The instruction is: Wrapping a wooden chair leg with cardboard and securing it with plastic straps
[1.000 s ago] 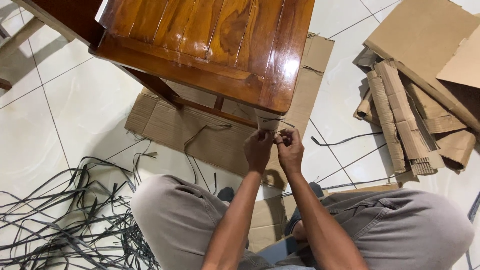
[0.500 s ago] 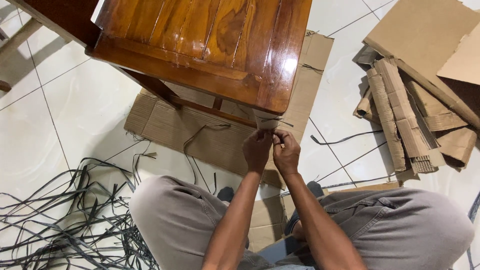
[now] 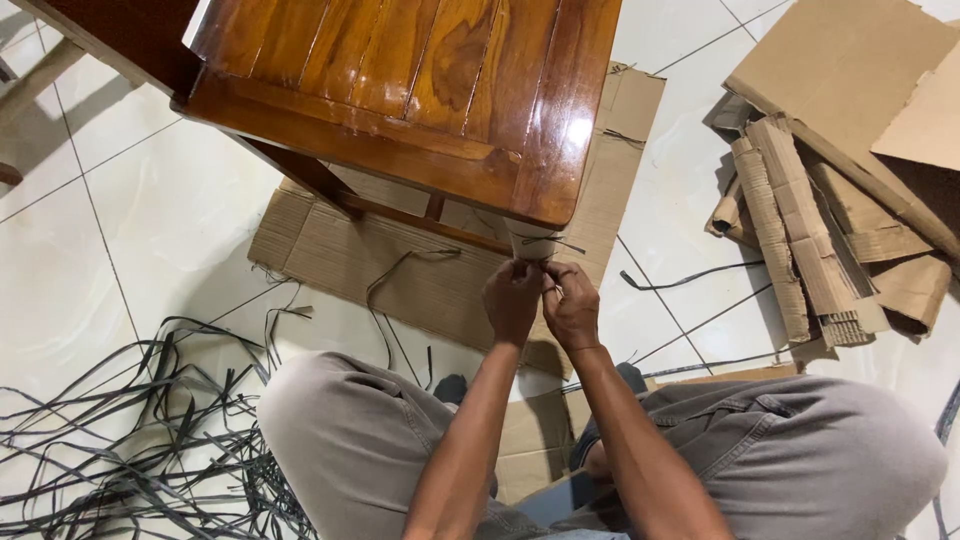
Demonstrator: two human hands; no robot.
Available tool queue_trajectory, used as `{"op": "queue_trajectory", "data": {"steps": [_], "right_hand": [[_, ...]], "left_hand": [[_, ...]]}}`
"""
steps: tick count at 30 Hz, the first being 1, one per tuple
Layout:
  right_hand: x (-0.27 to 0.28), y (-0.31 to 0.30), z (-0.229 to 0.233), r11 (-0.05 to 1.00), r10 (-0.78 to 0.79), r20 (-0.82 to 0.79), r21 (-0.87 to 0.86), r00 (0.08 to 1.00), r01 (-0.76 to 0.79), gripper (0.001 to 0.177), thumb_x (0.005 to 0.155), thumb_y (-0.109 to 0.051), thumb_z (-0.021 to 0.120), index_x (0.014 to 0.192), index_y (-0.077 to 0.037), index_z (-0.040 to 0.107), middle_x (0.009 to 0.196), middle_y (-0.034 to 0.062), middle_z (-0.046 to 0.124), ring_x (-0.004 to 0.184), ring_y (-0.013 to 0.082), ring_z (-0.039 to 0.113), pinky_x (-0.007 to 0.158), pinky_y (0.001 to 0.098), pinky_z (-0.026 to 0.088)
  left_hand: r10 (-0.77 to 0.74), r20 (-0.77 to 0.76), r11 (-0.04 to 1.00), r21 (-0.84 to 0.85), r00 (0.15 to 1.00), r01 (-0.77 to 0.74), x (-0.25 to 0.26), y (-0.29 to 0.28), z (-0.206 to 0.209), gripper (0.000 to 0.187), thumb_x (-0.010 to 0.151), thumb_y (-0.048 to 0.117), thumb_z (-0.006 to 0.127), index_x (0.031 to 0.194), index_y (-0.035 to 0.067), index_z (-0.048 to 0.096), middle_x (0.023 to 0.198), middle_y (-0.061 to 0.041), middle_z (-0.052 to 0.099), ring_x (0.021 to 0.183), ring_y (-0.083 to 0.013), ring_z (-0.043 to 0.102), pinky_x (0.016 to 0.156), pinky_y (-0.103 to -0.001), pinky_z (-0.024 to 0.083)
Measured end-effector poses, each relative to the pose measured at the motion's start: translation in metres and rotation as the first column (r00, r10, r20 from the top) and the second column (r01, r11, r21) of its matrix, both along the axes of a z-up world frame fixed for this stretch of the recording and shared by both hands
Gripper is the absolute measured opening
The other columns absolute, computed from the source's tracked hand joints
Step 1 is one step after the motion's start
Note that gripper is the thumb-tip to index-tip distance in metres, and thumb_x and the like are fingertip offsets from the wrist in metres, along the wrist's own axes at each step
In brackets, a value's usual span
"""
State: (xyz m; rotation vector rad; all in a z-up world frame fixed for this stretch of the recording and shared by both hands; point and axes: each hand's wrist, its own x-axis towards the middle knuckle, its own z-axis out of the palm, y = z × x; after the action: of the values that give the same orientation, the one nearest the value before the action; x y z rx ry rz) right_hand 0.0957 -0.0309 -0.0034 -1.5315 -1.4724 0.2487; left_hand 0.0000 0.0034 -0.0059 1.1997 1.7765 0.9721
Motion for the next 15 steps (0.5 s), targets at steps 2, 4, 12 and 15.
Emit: {"op": "queue_trajectory", "data": {"steps": [2, 4, 12, 15], "right_hand": [[0.0, 0.001, 0.0, 1.0, -0.001, 0.021, -0.005, 1.0, 0.001, 0.013, 0.096, -0.005, 0.065, 0.104, -0.013, 0.072, 0.085, 0.007, 0.065, 0.082, 0.0299, 0.07, 0.073, 0.041, 0.059], [0.001, 0.001, 0.001, 1.0, -0.001, 0.043, -0.009, 0.999, 0.001, 0.012, 0.096, -0.005, 0.064, 0.103, -0.012, 0.071, 0.084, 0.0072, 0.064, 0.082, 0.0301, 0.07, 0.073, 0.0418, 0.059], [0.005, 0.002, 0.006, 0.991, 0.061, -0.202, -0.101, 0.978, -0.083, 0.005, 0.099, -0.008, 0.063, 0.102, -0.009, 0.067, 0.086, 0.013, 0.064, 0.085, 0.0351, 0.07, 0.074, 0.0428, 0.058], [0.007, 0.004, -0.002, 0.986, 0.062, -0.274, -0.131, 0.96, -0.101, 0.006, 0.097, -0.008, 0.065, 0.103, -0.008, 0.067, 0.087, 0.0159, 0.064, 0.086, 0.0376, 0.07, 0.075, 0.0437, 0.058]], "left_hand": [[-0.017, -0.035, 1.0, 0.006, 0.999, 0.017, 0.0, 0.001, -0.002, 0.026, 0.08, 0.031, 0.067, 0.09, 0.01, 0.08, 0.082, -0.015, 0.077, 0.088, -0.0428, 0.073, 0.075, -0.058, 0.053], [-0.034, -0.07, 0.999, 0.012, 0.997, 0.035, 0.0, 0.001, 0.0, 0.026, 0.081, 0.031, 0.067, 0.091, 0.01, 0.08, 0.083, -0.015, 0.077, 0.089, -0.0422, 0.073, 0.076, -0.058, 0.054], [-0.02, -0.016, 1.0, 0.009, 1.0, 0.02, 0.0, -0.011, 0.006, 0.028, 0.084, 0.04, 0.068, 0.094, 0.016, 0.079, 0.086, -0.012, 0.077, 0.094, -0.0382, 0.073, 0.08, -0.054, 0.055], [-0.047, -0.02, 0.998, 0.039, 0.999, 0.048, -0.002, -0.014, 0.01, 0.027, 0.087, 0.038, 0.069, 0.098, 0.016, 0.079, 0.087, -0.014, 0.077, 0.094, -0.0408, 0.072, 0.081, -0.057, 0.054]]}}
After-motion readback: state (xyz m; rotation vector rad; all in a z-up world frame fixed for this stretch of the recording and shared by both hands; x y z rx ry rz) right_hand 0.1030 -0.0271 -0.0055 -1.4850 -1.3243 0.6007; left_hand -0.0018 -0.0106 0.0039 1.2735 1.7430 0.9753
